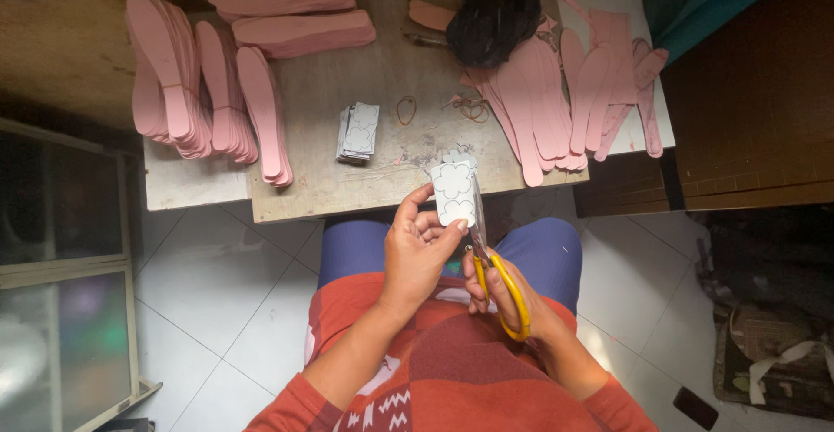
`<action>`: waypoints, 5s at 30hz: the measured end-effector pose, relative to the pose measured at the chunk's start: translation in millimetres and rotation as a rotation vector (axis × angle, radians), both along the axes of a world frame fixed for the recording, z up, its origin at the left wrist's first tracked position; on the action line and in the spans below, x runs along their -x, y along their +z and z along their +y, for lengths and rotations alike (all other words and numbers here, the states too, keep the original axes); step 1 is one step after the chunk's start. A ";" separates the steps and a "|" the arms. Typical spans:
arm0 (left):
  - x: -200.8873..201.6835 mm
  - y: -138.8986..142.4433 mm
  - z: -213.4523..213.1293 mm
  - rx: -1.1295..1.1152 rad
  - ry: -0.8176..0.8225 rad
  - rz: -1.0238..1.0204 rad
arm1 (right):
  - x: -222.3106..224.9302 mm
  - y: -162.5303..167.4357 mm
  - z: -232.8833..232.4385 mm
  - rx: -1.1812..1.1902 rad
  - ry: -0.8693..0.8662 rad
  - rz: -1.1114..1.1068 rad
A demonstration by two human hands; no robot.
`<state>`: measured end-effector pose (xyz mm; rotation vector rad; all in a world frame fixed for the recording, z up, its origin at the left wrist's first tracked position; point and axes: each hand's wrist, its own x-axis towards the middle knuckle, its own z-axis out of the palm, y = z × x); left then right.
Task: The person sits on the floor and uses yellow-handled scissors to cut small white paper pieces into flower shapes. They hold the paper in the left hand and cut along the edges, placing finished pieces on the table.
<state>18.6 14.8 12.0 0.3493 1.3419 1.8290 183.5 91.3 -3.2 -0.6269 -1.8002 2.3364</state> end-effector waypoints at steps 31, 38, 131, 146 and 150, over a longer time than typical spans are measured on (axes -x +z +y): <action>13.1 5.8 -5.0 -0.017 0.005 0.119 | 4.1 12.3 5.0 -0.115 0.092 -0.022; 14.7 7.7 -4.8 -0.006 -0.002 0.101 | 0.5 11.2 5.6 -0.118 0.097 -0.011; -15.1 -15.9 -1.2 -0.132 -0.082 -0.121 | -2.5 -3.5 0.7 -0.069 -0.081 -0.059; -11.5 -3.3 0.3 -0.094 -0.041 -0.139 | -2.8 -8.9 -0.6 -0.031 -0.037 0.029; -11.7 3.1 -1.0 -0.081 -0.061 -0.158 | -3.8 -8.7 1.1 -0.052 -0.039 0.021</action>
